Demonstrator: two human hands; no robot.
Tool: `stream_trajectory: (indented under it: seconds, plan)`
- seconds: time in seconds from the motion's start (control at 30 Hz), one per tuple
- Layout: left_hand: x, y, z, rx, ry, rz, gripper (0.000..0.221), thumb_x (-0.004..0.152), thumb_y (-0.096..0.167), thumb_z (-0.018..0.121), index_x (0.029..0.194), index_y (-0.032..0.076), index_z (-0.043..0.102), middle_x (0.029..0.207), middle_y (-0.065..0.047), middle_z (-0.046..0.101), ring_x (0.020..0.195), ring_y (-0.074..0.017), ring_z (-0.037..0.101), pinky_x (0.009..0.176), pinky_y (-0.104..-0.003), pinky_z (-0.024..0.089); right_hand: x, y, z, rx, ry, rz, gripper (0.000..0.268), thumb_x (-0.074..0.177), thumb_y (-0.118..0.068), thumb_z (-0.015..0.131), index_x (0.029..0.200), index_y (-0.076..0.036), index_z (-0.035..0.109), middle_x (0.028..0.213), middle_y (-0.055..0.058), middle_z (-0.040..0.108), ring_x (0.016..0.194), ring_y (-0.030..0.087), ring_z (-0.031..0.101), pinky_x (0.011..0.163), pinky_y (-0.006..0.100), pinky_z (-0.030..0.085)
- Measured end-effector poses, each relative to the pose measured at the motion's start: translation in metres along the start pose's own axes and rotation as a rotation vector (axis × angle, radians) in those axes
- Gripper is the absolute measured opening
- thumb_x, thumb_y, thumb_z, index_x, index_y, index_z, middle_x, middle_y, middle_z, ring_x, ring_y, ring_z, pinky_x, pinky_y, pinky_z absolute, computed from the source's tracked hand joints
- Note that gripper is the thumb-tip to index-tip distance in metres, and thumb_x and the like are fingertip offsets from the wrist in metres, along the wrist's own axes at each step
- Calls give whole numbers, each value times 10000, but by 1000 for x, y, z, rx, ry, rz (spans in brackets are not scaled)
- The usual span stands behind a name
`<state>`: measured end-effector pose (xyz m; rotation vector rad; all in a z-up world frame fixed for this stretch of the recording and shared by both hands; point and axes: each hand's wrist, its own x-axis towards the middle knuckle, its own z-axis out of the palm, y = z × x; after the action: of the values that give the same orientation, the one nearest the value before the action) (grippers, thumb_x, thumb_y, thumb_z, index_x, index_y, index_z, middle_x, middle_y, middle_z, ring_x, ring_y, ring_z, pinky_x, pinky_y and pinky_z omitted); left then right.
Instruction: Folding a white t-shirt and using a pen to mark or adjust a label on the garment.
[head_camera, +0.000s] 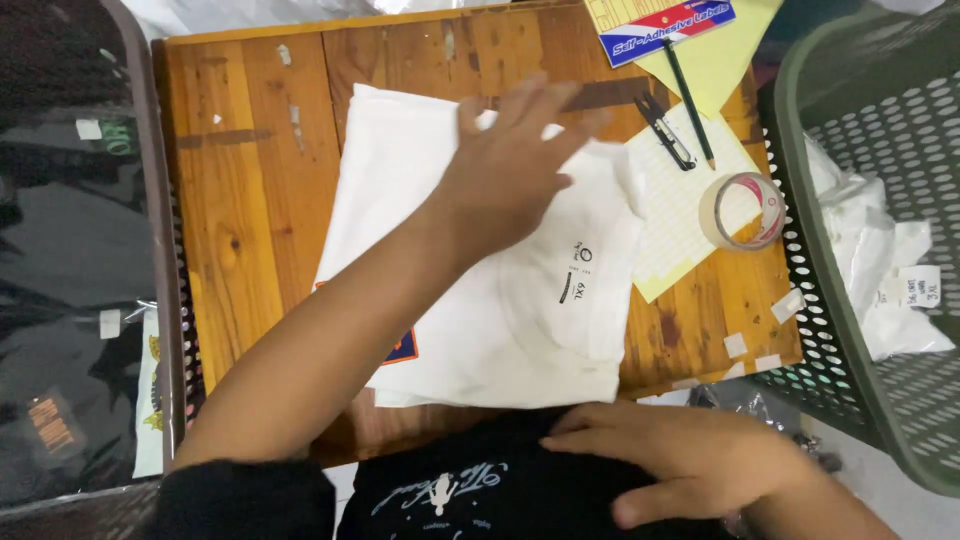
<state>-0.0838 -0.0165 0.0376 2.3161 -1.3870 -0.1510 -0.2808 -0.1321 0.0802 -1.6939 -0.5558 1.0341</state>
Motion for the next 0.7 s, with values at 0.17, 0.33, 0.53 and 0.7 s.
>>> stream_trajectory:
  seconds: [0.17,0.33,0.53,0.7]
  plan:
    - [-85,-24,-15,174,-156,-724,479,824,375,449,1230,141,348,1212,-188,331,1083,-350,331,744,-537,334,-24,19,-42,-321,827,190,449,801,-350,440,1172,-102,491,991,50,623,849,142,620,764,293,506]
    - [-162,-10,-25,-5,-131,-1166,474,857,441,435,1014,-6,458,975,-228,486,900,-425,488,738,-505,404,28,34,-100,-578,1163,230,434,843,-270,507,1202,-29,460,1235,152,426,1163,291,382,839,372,373]
    - [-180,-7,-21,-42,-146,-1112,443,850,415,456,1049,24,523,886,-209,553,877,-424,574,722,-508,434,68,41,-133,-853,927,614,513,823,-408,563,1208,-72,523,1096,166,539,988,303,539,798,409,309]
    - [-168,-27,-11,-22,-73,-1046,334,854,372,487,1000,76,534,845,-143,595,900,-328,583,764,-473,395,53,28,-126,-722,850,814,429,800,-352,566,1054,-10,617,848,178,647,849,347,612,694,416,453]
